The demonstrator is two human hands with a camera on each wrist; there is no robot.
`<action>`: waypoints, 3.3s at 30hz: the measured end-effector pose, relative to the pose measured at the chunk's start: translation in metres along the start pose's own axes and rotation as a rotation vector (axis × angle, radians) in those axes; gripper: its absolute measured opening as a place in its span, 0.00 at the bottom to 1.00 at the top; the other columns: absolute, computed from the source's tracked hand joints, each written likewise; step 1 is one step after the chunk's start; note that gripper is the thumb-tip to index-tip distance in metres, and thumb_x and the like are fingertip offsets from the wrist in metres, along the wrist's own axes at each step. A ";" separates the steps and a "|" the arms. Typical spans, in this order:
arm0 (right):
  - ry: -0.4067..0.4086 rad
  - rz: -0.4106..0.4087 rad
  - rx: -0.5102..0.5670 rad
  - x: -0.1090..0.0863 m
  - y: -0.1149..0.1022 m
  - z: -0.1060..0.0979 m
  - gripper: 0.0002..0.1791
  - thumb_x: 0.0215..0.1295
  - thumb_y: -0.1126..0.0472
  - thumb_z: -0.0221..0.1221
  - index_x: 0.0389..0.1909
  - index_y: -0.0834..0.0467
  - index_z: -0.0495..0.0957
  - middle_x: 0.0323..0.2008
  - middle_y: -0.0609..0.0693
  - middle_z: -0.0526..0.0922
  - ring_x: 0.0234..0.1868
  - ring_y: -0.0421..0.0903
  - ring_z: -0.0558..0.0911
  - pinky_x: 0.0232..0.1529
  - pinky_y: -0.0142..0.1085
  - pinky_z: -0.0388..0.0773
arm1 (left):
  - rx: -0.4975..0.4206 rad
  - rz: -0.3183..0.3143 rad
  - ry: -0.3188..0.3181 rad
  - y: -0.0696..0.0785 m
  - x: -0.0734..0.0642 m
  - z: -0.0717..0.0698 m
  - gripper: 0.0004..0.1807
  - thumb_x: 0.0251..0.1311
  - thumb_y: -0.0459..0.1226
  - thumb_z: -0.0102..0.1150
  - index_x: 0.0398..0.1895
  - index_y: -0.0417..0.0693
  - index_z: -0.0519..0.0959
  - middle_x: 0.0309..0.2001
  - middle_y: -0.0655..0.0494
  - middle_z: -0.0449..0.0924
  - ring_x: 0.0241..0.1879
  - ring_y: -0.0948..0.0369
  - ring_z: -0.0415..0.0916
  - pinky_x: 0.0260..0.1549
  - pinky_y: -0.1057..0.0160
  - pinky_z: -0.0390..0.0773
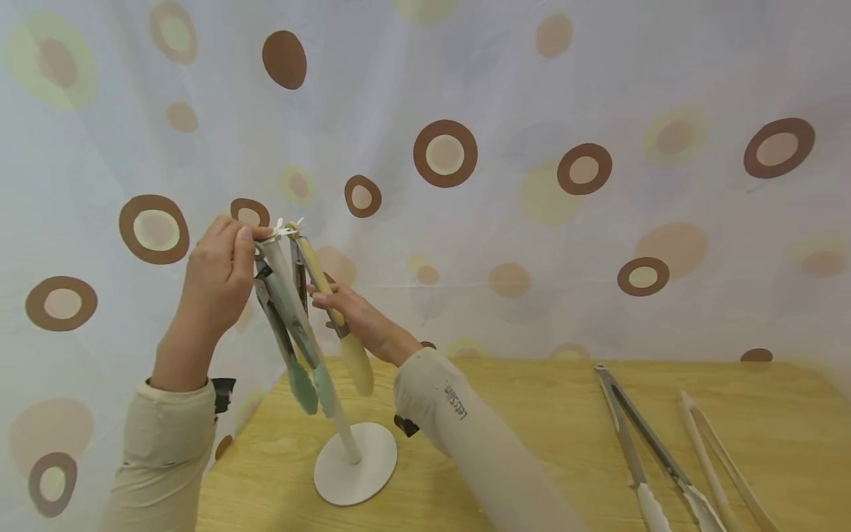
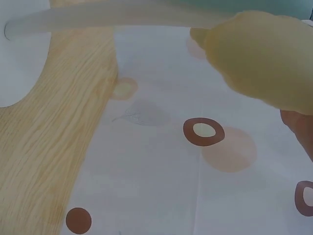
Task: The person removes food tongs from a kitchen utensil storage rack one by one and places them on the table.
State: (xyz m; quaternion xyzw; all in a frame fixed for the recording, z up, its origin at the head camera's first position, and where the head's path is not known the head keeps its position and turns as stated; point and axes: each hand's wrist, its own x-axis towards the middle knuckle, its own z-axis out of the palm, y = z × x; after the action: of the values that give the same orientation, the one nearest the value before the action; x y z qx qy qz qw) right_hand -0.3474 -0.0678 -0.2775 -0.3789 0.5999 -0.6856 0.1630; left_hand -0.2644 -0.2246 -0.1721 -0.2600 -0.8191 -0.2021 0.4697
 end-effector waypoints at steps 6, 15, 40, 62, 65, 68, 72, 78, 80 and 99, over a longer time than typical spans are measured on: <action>0.015 0.017 0.027 -0.001 -0.001 0.004 0.34 0.70 0.51 0.44 0.75 0.54 0.50 0.73 0.53 0.56 0.74 0.49 0.53 0.69 0.49 0.54 | -0.002 0.000 0.005 0.000 0.000 0.000 0.18 0.70 0.32 0.36 0.39 0.29 0.78 0.29 0.41 0.66 0.30 0.46 0.64 0.35 0.50 0.65; 0.041 -0.021 0.014 -0.002 0.003 0.000 0.13 0.68 0.53 0.44 0.37 0.60 0.68 0.70 0.55 0.61 0.72 0.50 0.58 0.69 0.48 0.54 | -0.002 -0.009 0.007 -0.001 0.000 0.000 0.19 0.71 0.32 0.36 0.39 0.30 0.79 0.31 0.40 0.68 0.32 0.45 0.65 0.38 0.47 0.66; -0.019 -0.064 0.015 -0.012 0.007 -0.006 0.31 0.74 0.44 0.38 0.69 0.58 0.59 0.68 0.57 0.65 0.69 0.51 0.65 0.64 0.50 0.62 | 0.000 -0.038 -0.013 0.000 -0.001 -0.001 0.18 0.71 0.33 0.37 0.41 0.30 0.78 0.30 0.42 0.65 0.32 0.45 0.63 0.40 0.47 0.64; 0.051 -0.079 0.120 -0.017 0.010 -0.010 0.47 0.62 0.38 0.57 0.65 0.69 0.55 0.71 0.64 0.56 0.72 0.59 0.55 0.70 0.53 0.49 | -0.012 -0.036 -0.020 0.001 -0.003 0.002 0.18 0.71 0.32 0.36 0.40 0.30 0.78 0.33 0.40 0.69 0.33 0.45 0.64 0.38 0.48 0.66; 0.052 -0.086 0.124 -0.016 0.010 -0.011 0.59 0.46 0.28 0.63 0.65 0.67 0.55 0.71 0.64 0.55 0.72 0.59 0.56 0.70 0.52 0.50 | -0.008 -0.034 -0.022 0.001 -0.002 0.003 0.18 0.71 0.32 0.36 0.40 0.30 0.78 0.34 0.39 0.69 0.33 0.45 0.64 0.37 0.49 0.66; 0.051 -0.092 0.137 -0.017 0.009 -0.010 0.48 0.59 0.35 0.59 0.65 0.66 0.56 0.70 0.64 0.56 0.71 0.59 0.57 0.70 0.52 0.51 | -0.003 -0.037 -0.023 0.001 -0.002 0.002 0.19 0.71 0.33 0.36 0.40 0.30 0.78 0.34 0.39 0.70 0.33 0.45 0.65 0.37 0.49 0.66; 0.057 -0.095 0.143 -0.018 0.006 -0.010 0.29 0.72 0.51 0.46 0.66 0.65 0.56 0.70 0.65 0.57 0.71 0.59 0.58 0.69 0.52 0.52 | -0.005 -0.041 -0.021 0.002 -0.002 0.002 0.19 0.71 0.33 0.36 0.40 0.30 0.78 0.34 0.39 0.69 0.33 0.45 0.65 0.37 0.49 0.66; 0.072 -0.085 0.125 -0.017 0.001 -0.011 0.28 0.73 0.54 0.42 0.67 0.67 0.54 0.70 0.64 0.57 0.72 0.59 0.56 0.69 0.49 0.53 | -0.008 -0.031 -0.003 0.001 -0.002 0.001 0.18 0.71 0.32 0.37 0.39 0.30 0.78 0.32 0.40 0.68 0.32 0.45 0.65 0.35 0.49 0.66; 0.070 -0.084 0.123 -0.016 0.000 -0.012 0.28 0.73 0.53 0.43 0.67 0.66 0.55 0.70 0.63 0.57 0.72 0.59 0.56 0.69 0.49 0.53 | -0.004 -0.027 0.000 0.001 -0.001 0.000 0.18 0.71 0.32 0.37 0.39 0.30 0.78 0.32 0.40 0.68 0.32 0.45 0.65 0.36 0.49 0.66; 0.110 -0.106 0.156 -0.019 -0.005 -0.014 0.26 0.73 0.56 0.40 0.66 0.67 0.54 0.69 0.65 0.58 0.71 0.59 0.57 0.70 0.52 0.48 | -0.013 -0.030 -0.006 0.000 0.000 0.000 0.19 0.71 0.32 0.36 0.39 0.29 0.78 0.31 0.40 0.67 0.31 0.46 0.64 0.35 0.50 0.65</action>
State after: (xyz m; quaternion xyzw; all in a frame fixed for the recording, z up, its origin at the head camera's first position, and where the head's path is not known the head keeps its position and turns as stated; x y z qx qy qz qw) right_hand -0.3444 -0.0440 -0.2791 -0.3582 0.5316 -0.7577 0.1224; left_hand -0.2645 -0.2244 -0.1726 -0.2514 -0.8229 -0.2137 0.4626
